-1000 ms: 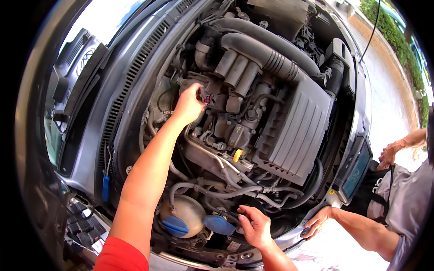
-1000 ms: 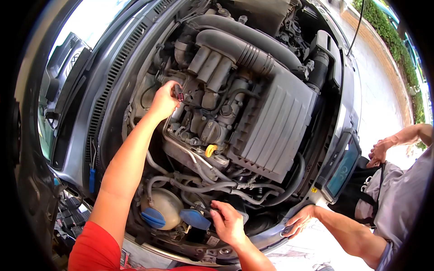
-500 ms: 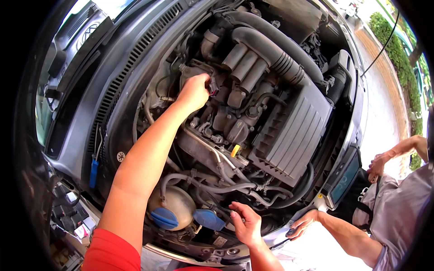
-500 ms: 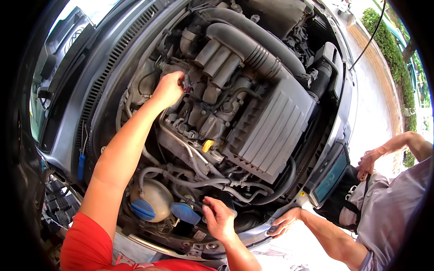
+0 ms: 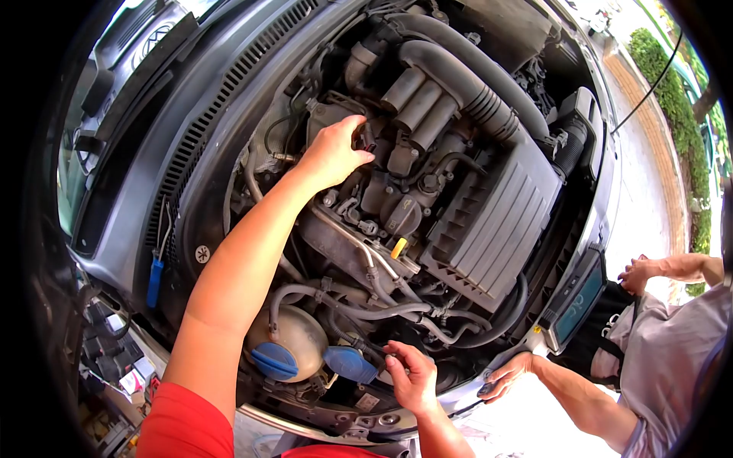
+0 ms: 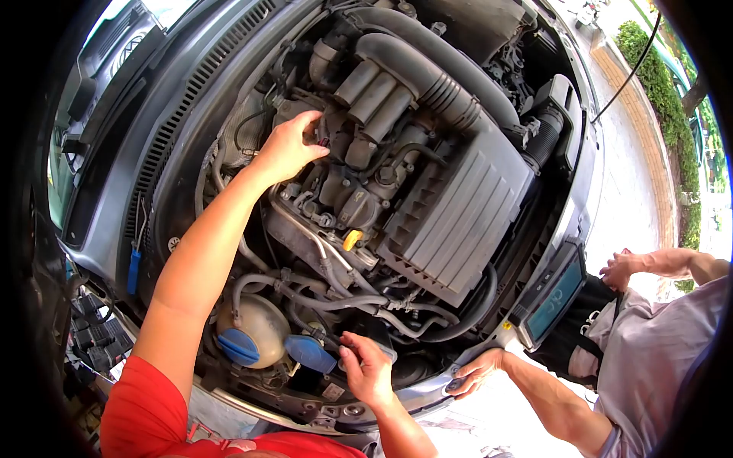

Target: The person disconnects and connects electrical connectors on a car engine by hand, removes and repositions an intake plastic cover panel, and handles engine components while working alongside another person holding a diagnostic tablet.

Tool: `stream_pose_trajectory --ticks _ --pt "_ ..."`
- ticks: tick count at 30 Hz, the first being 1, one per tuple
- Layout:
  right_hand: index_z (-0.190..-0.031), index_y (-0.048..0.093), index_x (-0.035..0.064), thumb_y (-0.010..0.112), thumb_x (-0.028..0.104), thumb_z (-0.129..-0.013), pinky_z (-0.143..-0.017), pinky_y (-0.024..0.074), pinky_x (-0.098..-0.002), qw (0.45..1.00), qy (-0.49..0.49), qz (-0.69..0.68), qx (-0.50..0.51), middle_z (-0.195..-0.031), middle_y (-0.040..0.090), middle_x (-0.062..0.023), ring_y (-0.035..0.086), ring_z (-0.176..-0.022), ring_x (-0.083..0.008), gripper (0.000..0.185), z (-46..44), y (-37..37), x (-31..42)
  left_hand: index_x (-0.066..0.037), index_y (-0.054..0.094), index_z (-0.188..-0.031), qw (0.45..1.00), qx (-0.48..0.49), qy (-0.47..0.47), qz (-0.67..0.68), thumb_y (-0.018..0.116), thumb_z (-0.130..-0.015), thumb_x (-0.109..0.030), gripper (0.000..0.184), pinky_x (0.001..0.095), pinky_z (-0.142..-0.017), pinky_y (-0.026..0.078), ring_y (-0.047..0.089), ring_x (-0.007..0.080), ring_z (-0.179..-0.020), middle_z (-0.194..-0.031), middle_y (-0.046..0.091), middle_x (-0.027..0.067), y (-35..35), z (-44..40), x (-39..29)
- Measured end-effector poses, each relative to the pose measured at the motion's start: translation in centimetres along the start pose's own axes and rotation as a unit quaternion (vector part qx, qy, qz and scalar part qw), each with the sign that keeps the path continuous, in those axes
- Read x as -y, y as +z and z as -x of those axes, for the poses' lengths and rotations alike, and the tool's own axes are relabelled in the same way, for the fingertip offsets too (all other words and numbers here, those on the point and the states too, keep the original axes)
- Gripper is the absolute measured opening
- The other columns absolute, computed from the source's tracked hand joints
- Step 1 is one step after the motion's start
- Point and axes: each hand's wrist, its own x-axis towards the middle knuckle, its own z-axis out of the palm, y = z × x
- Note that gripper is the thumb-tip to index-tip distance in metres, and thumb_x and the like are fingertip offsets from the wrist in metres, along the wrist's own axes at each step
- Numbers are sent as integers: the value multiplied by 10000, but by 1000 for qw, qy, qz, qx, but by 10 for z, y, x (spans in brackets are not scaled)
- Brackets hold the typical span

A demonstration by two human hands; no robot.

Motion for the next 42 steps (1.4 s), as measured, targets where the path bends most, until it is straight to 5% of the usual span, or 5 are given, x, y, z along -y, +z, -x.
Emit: stream_pose_trajectory --ticks 19,25,26,29,42 --pt "-1046 653 -5 707 34 -806 -664 546 -353 990 -103 82 58 -894 680 -161 673 -766 -313 249 32 0 -3 27 552 -1205 994 106 -26 4 835 -652 -70 629 388 -954 476 617 351 -1113 -1151 647 216 -6 -30 -17" --pt "-1007 636 3 641 7 -837 -612 518 -397 994 -96 54 15 -837 651 -159 635 -699 -354 170 23 2 12 21 561 -1193 970 165 123 -129 852 -622 -135 659 426 -916 488 593 387 -1074 -1111 636 214 -2 -31 -13" --pt "-1231 551 -31 739 113 -815 -786 528 -426 992 -41 51 112 -1097 627 -238 634 -941 -397 479 34 -1 -8 12 574 -1184 968 160 139 -130 849 -609 -152 658 442 -902 490 599 387 -1044 -1083 640 202 -1 -31 -12" --pt "-1053 650 -14 691 25 -821 -666 544 -347 997 -57 35 44 -901 683 -163 674 -763 -310 239 28 -4 -4 12 585 -1170 957 193 164 -145 848 -604 -151 645 433 -906 493 598 380 -1050 -1090 642 188 -3 -36 -12" --pt "-1047 649 -15 686 38 -825 -672 540 -348 998 -44 17 33 -894 683 -159 672 -767 -310 232 35 1 -17 -66 579 -1148 936 195 185 -229 828 -620 -127 587 444 -816 518 622 371 -971 -1024 617 145 1 -28 -29"
